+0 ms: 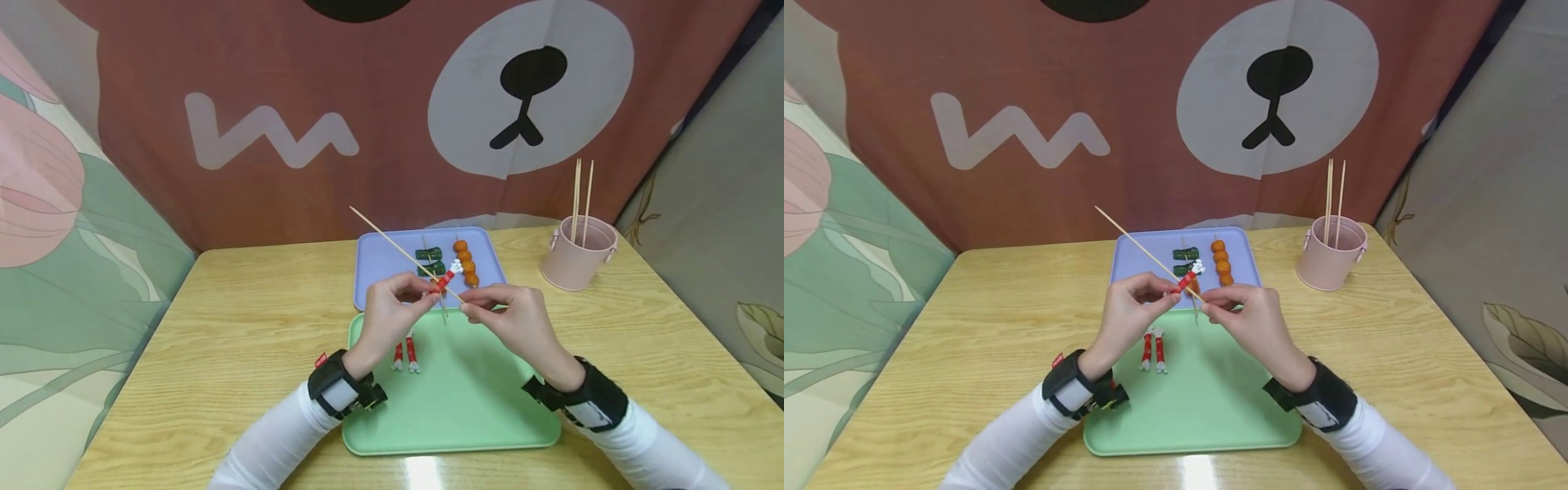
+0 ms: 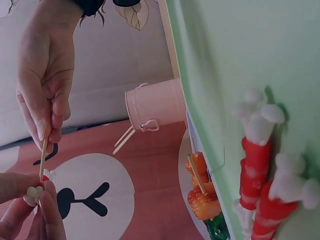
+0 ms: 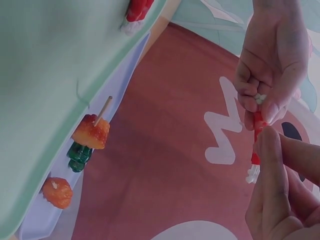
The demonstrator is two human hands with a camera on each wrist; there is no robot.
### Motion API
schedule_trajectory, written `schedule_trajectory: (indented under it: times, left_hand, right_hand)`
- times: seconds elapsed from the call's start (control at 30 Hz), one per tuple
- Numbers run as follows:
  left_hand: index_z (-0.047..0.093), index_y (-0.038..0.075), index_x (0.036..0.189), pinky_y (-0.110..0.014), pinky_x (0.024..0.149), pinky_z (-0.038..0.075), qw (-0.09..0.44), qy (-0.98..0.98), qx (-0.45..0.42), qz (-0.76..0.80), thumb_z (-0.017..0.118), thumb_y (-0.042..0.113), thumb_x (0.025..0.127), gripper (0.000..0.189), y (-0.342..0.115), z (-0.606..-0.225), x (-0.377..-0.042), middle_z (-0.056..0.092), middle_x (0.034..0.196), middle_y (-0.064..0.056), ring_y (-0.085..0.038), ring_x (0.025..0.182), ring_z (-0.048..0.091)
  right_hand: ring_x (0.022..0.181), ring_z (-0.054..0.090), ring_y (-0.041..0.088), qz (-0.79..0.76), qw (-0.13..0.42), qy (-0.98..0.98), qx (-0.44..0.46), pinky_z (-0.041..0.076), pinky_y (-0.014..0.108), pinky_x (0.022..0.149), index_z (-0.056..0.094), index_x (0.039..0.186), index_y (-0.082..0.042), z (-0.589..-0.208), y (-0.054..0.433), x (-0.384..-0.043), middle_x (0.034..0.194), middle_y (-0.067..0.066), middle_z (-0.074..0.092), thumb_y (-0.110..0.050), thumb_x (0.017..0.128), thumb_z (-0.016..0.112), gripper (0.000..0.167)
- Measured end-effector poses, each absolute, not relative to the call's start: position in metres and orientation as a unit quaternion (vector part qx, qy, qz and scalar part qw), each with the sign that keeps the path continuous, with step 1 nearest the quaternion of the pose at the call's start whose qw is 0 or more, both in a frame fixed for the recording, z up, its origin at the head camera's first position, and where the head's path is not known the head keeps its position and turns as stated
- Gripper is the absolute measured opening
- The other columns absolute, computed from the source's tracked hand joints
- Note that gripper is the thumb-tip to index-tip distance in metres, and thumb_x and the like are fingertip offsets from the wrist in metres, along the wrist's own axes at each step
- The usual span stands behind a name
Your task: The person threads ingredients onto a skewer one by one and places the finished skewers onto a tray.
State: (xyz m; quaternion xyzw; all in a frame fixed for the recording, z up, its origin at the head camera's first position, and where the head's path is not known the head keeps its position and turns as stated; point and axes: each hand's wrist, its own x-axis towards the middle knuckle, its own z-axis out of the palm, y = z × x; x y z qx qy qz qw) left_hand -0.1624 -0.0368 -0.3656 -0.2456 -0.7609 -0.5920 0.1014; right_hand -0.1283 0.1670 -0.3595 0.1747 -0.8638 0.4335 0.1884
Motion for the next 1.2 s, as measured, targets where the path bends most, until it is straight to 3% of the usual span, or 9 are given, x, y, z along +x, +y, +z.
schedule_trajectory:
  times: [0.3,0.63,0.83,0.93,1.07,1.2]
  left_hand:
    - [0.071,0.011,0.087,-0.024,0.073,0.056,0.109,-0.754,-0.254,-0.595,0.073,0.014,0.083,0.006,-0.037,-0.366,-0.162,0.072,0.086,-0.001,-0.009,0.075,0.066]
    - [0.068,0.012,0.099,-0.027,0.074,0.055,0.064,-0.788,-0.285,-0.543,0.07,0.022,0.086,0.016,-0.055,-0.35,-0.169,0.071,0.095,0.0,-0.009,0.083,0.066]
    - [0.07,0.015,0.096,-0.027,0.072,0.054,0.022,-0.844,-0.296,-0.447,0.072,0.017,0.084,0.012,-0.084,-0.343,-0.175,0.07,0.093,0.0,-0.01,0.084,0.063]
    - [0.072,0.014,0.094,-0.03,0.072,0.053,-0.005,-0.863,-0.322,-0.389,0.073,0.014,0.082,0.012,-0.097,-0.348,-0.177,0.07,0.091,0.0,-0.014,0.083,0.063]
    - [0.073,0.014,0.094,-0.035,0.076,0.053,-0.05,-0.87,-0.369,-0.323,0.077,0.013,0.078,0.016,-0.115,-0.36,-0.179,0.07,0.091,0.0,-0.017,0.087,0.062]
    - [0.074,0.014,0.096,-0.039,0.083,0.051,-0.103,-0.861,-0.413,-0.279,0.079,0.013,0.076,0.021,-0.132,-0.37,-0.18,0.07,0.093,0.0,-0.02,0.093,0.061]
  right_hand:
    - [0.062,0.067,0.004,0.431,0.203,-0.862,0.174,0.053,0.016,0.059,0.076,0.09,-0.008,-0.359,0.165,-0.128,0.078,0.002,0.074,-0.012,0.078,0.077,0.013]
    - [0.062,0.068,0.005,0.451,0.222,-0.849,0.162,0.052,0.012,0.061,0.076,0.091,-0.008,-0.356,0.174,-0.13,0.079,0.005,0.074,-0.01,0.077,0.077,0.014]
    - [0.068,0.066,0.0,0.437,0.22,-0.86,0.145,0.051,0.009,0.064,0.076,0.092,-0.006,-0.356,0.188,-0.132,0.084,0.008,0.074,-0.008,0.078,0.076,0.014]
    - [0.068,0.063,-0.002,0.425,0.231,-0.864,0.139,0.049,0.009,0.059,0.077,0.091,-0.007,-0.356,0.195,-0.133,0.081,0.007,0.073,-0.009,0.078,0.076,0.013]
    - [0.066,0.059,-0.003,0.41,0.243,-0.869,0.13,0.044,0.013,0.052,0.077,0.09,-0.008,-0.359,0.207,-0.132,0.077,0.006,0.073,-0.008,0.078,0.077,0.012]
    - [0.067,0.06,-0.005,0.396,0.254,-0.873,0.128,0.046,0.012,0.055,0.077,0.089,-0.007,-0.365,0.217,-0.132,0.078,0.007,0.073,-0.006,0.077,0.077,0.012]
